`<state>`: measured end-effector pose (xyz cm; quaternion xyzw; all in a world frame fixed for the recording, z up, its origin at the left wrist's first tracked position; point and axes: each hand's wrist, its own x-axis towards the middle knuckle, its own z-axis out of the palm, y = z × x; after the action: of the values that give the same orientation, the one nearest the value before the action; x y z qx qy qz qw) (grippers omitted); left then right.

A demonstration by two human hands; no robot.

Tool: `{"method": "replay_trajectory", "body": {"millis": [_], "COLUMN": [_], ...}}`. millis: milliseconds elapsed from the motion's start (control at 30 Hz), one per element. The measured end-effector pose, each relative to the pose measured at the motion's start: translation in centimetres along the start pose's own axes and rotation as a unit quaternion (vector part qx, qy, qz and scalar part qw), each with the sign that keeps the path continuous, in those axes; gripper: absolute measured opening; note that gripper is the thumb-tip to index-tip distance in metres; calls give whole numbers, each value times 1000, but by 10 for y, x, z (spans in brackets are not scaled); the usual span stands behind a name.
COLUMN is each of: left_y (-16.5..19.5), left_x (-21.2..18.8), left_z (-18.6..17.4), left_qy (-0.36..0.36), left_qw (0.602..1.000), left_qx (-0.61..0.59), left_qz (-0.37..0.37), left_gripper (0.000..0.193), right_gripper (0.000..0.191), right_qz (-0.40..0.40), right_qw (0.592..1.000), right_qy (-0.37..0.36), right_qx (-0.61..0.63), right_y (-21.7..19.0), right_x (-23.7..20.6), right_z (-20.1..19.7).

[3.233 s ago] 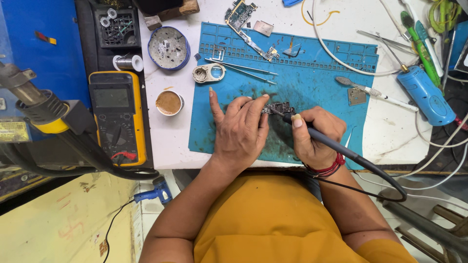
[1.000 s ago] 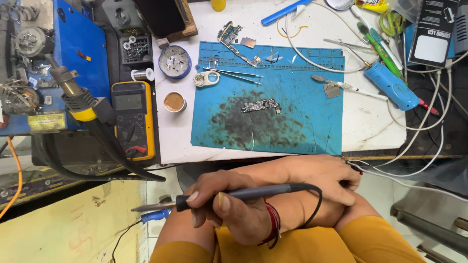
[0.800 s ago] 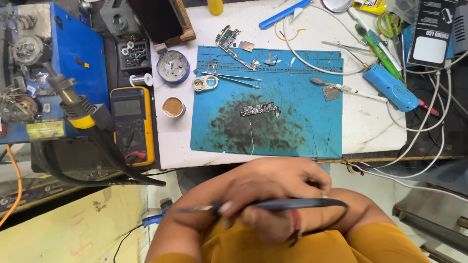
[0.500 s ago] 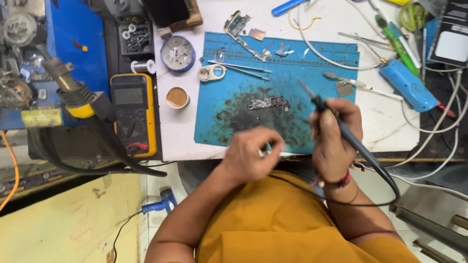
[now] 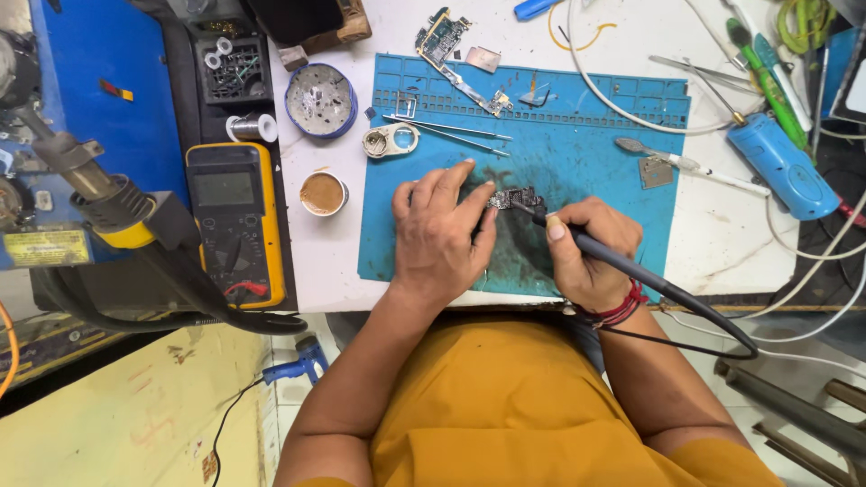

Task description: The person solders components on a disassembled phone motherboard, holding the board steady with one hand while applying a soldering iron with the other. They occasionally reposition the board on the mat, dip the iron, and touch the flux container while continuing to solder different points on the board.

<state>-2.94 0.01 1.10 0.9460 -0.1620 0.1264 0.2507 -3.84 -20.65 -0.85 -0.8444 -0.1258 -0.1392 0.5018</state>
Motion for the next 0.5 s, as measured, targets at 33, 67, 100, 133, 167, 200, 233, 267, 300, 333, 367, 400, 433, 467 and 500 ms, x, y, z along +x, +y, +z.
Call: {"method": "replay_trajectory", "body": {"millis": [33,67,100,133,167,200,233,267,300,333,367,400,433,467,500], "left_y": [1,0,1,1,2,1,2,1,2,2,2,2,3,3,3], "left_x": [1,1,1,1,1,1,1,1,1,0,1,1,1,1,1], "left_z": [0,0,0,-1,-1,-1,-1,-1,-1,-2,-2,-2,-1,-2,-2], "left_qy": [-2,-3,-6,-9,-10,-10,-10,-11,-11,-11,-10,-9,-10,-11,-12], "left_qw": [1000,1000,1000,1000,1000,1000,1000,1000,1000,1000,1000,1000,1000,1000,1000], "left_qx": [-1,-1,-2,-3,-3,-4,-2,-2,0,0,1,2,4,5,6], "left_qz": [-1,-2,-4,-7,-9,-9,-8,-7,-6,-6,-5,-6,-6,-5,-4], "left_gripper": [29,28,27,27,27,27,26,26,26,26,26,26,26,26,26], "right_gripper": [14,14,14,14,15,14,14,13,13,13,13,13,13,13,13], "right_qz": [-1,-2,2,8,12,9,6,3,4,4,4,1,-2,-5,-3], "right_qw": [1000,1000,1000,1000,1000,1000,1000,1000,1000,1000,1000,1000,1000,1000,1000], "right_qy": [-2,-4,-5,-6,-5,-7,-9,-10,-12,-13,-16,-16,-16,-15,-16], "right_qx": [0,0,3,7,10,9,6,3,1,-2,-3,-3,-3,-3,-2], "right_y": [0,0,0,0,0,-1,-1,-1,-1,-1,-1,-1,-1,-1,-1], "right_x": [0,1,1,1,1,1,1,1,1,1,1,2,2,2,2], "right_z": [-1,-1,-1,-1,-2,0,0,0,-1,-1,-1,-1,-2,-2,-2]}}
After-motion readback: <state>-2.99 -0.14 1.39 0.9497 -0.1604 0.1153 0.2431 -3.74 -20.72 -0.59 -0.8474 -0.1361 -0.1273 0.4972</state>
